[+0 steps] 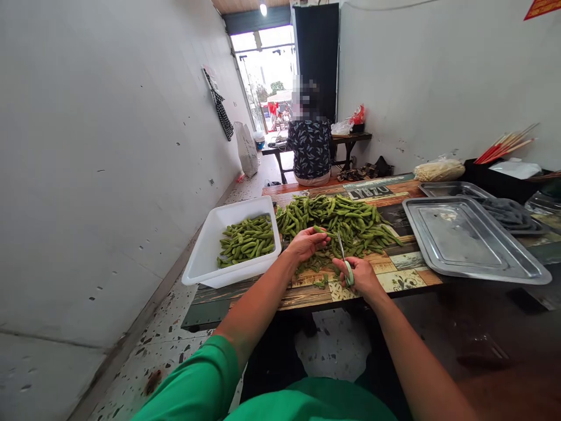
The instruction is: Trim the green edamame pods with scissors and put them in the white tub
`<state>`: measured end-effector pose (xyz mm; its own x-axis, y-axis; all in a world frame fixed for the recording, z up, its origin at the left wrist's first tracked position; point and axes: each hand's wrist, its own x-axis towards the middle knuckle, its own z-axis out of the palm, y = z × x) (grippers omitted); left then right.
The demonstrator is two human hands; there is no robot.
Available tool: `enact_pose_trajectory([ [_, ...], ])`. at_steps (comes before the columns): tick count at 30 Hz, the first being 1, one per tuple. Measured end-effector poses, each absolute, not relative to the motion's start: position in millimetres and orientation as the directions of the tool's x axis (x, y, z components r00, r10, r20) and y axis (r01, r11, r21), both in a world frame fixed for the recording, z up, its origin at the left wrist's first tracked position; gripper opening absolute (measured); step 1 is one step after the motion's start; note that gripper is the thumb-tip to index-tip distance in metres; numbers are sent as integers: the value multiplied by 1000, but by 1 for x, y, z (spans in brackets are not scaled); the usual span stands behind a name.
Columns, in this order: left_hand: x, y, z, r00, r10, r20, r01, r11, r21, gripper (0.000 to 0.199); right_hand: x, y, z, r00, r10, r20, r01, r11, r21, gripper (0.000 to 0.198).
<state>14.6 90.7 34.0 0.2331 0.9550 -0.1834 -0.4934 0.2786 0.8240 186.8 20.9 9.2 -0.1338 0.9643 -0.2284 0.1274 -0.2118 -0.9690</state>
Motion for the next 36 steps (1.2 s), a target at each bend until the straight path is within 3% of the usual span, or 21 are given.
enact_pose_trajectory([
  [15,24,82,34,241,947,-213,-364,291,885,20,187,19,18,-163,958,-235,144,-212,-967,41],
  [25,21,91,32,-68,972,-224,-384,182,905,22,187,19,16,-71,974,-217,-13,-218,-976,46],
  [27,21,98,30,-186,963,-193,-230,149,962,14,188,20,16,-55,973,-225,-87,-230,-969,50],
  [29,22,105,28,-243,967,-72,83,95,992,6,189,20,16,-59,974,-218,-133,-224,-966,52],
  [32,31,120,28,-192,976,104,497,5,868,6,190,20,14,-71,978,-196,-121,-204,-972,50],
  [36,48,143,27,-192,974,122,652,33,758,23,192,19,12,-107,978,-181,-77,-190,-979,46],
])
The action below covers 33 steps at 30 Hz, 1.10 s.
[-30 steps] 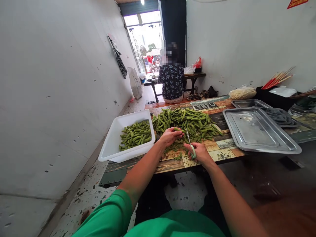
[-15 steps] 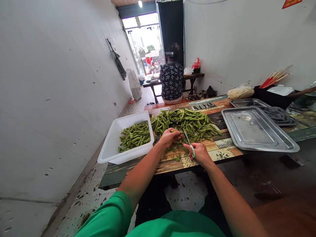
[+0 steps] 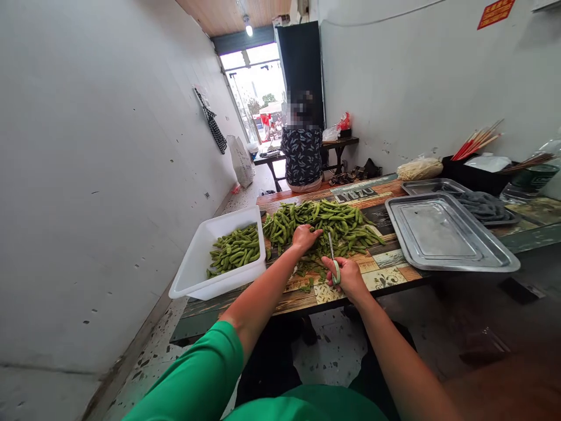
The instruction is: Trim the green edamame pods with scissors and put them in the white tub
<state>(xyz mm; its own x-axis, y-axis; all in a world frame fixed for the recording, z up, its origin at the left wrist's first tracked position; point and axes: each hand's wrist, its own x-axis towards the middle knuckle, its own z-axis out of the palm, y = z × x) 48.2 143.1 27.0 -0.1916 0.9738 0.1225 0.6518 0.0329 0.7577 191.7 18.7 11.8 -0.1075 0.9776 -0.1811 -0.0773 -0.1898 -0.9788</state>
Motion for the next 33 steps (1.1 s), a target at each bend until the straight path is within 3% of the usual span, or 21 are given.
enact_pose_trajectory([
  [5,49,153,21,-206,976,77,550,50,833,24,193,18,13,-122,974,-190,-64,-199,-978,41],
  [14,20,94,33,-128,938,323,615,-180,768,14,190,21,11,-165,970,-179,-2,-181,-983,42],
  [19,26,88,31,-49,948,314,488,-252,836,12,187,18,24,-200,949,-243,50,-238,-970,42],
  [29,27,86,32,22,952,306,445,-284,850,16,188,22,20,-187,954,-236,68,-227,-972,40],
  [33,26,87,34,-64,953,298,417,-245,875,9,187,19,26,-191,950,-246,79,-235,-969,41],
])
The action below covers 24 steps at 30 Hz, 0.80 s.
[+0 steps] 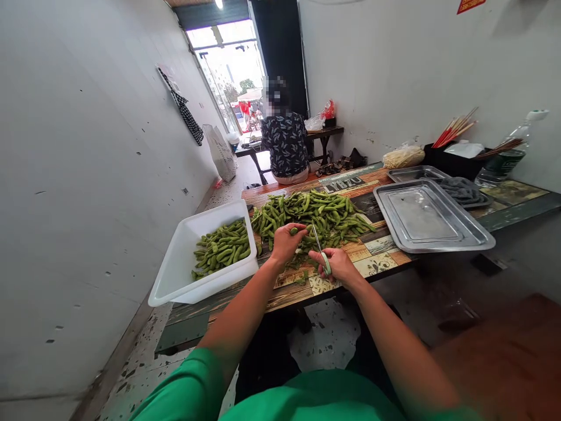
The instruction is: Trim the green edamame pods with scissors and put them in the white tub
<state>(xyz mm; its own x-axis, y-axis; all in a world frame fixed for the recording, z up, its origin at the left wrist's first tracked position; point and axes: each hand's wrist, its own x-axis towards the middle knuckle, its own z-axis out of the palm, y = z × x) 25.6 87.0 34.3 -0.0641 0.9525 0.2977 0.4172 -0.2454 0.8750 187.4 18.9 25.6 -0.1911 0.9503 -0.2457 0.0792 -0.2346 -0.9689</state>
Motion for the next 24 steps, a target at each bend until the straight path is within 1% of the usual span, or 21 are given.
enact_pose_trajectory([
  [2,26,87,33,-120,955,270,357,-212,910,9,187,18,27,-185,949,-256,83,-244,-966,42],
  [3,27,86,32,-110,964,242,306,-199,931,10,187,18,27,-184,948,-259,84,-248,-965,42],
  [6,29,85,30,30,984,174,169,-177,970,11,188,18,25,-190,950,-246,84,-234,-969,42],
  [8,30,85,29,105,981,165,152,-179,972,11,188,18,23,-192,955,-228,81,-216,-973,41],
  [12,27,85,30,169,969,178,247,-217,945,11,188,19,20,-169,963,-209,110,-193,-975,41],
  [17,25,85,32,176,952,249,433,-302,849,9,187,20,14,-144,975,-167,145,-146,-979,41],
  [21,25,84,35,191,952,241,525,-306,794,11,187,22,10,-143,981,-133,110,-118,-987,41],
  [24,26,82,36,232,945,232,588,-327,740,14,188,21,10,-122,983,-140,105,-127,-986,41],
])
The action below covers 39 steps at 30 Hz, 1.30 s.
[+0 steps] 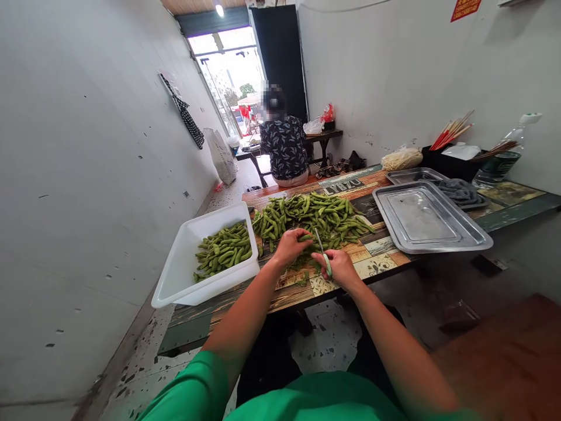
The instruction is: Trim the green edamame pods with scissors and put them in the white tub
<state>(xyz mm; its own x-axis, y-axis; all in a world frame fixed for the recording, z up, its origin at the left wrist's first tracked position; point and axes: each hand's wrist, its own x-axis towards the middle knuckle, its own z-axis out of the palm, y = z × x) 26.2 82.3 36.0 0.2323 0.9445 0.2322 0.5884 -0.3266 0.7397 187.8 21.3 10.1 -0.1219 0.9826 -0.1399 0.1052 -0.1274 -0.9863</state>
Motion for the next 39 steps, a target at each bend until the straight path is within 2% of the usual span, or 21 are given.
enact_pose_trajectory([
  [3,26,81,35,292,919,265,656,-394,644,19,188,21,10,-126,979,-158,137,-140,-981,42],
  [6,24,81,36,242,901,361,705,-418,573,22,189,22,7,-128,980,-152,142,-133,-981,44],
  [9,21,83,38,138,896,423,685,-394,613,19,188,23,3,-102,983,-153,122,-141,-982,45],
  [12,19,85,41,53,905,421,578,-372,726,13,187,22,2,-113,982,-150,116,-137,-984,44],
  [14,19,87,41,-40,932,360,467,-301,831,10,187,20,4,-146,977,-154,103,-140,-985,43],
  [17,20,88,41,-45,992,114,140,-107,984,14,187,17,10,-204,961,-188,92,-172,-981,42],
  [20,18,88,40,100,991,-91,-170,107,980,28,187,16,16,-240,947,-213,97,-195,-976,43],
  [24,19,90,38,94,985,-146,-312,168,935,41,187,17,19,-237,945,-226,116,-204,-972,46],
  [29,25,89,36,-15,993,-117,-323,106,941,41,187,18,20,-254,939,-231,141,-200,-970,48],
  [33,29,85,35,71,983,-170,-293,184,938,41,186,18,24,-228,939,-257,171,-221,-960,47],
  [39,32,81,33,154,967,-203,-221,234,947,39,184,18,23,-160,965,-207,162,-181,-970,45],
])
